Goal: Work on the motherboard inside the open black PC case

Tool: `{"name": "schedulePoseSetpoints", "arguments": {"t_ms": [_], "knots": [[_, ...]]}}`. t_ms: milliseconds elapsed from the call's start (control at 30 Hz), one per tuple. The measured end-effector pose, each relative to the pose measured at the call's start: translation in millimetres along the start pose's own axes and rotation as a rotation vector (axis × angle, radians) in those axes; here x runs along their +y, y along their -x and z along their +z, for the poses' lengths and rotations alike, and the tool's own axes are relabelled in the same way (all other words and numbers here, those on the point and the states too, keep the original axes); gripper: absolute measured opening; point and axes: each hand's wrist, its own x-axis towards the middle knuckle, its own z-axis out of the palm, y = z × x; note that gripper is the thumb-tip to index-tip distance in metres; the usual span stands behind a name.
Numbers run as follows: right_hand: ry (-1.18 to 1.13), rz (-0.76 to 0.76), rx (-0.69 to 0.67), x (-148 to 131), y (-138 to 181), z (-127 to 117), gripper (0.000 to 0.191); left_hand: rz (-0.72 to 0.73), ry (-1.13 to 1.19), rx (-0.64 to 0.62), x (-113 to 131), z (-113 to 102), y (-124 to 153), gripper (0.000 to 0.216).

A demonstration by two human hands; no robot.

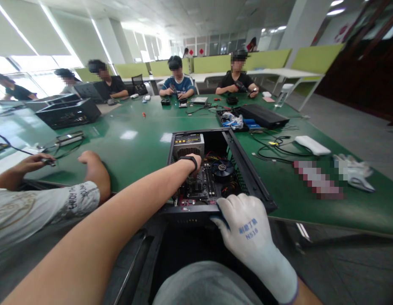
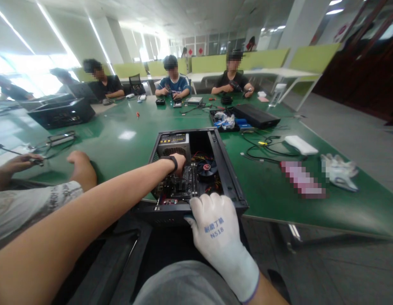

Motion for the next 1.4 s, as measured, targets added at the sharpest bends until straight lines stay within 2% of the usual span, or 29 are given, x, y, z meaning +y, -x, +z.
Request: {"name": "schedulePoseSetpoints", "arguments": {"t_ms": [367,900,1133,1400], "knots": [[0.016,-0.001,-0.046,0,1,1,0.023,-0.019,0.029,0.005,-4,16,-20,0.068],[0.016,0.003,-0.056,1,1,1,0.025,-0.001,-0.003,0.008,-3,11,-11,0.068],[0.024,-0.005,-0.069,1,0,1,0.025,0.023,-0.029,0.021,-5,16,-22,0.068],[0.026,-0.009,-0.046,1,-1,1,0.023,0.008,-0.016,0.016,-5,17,-38,0.076]]}}
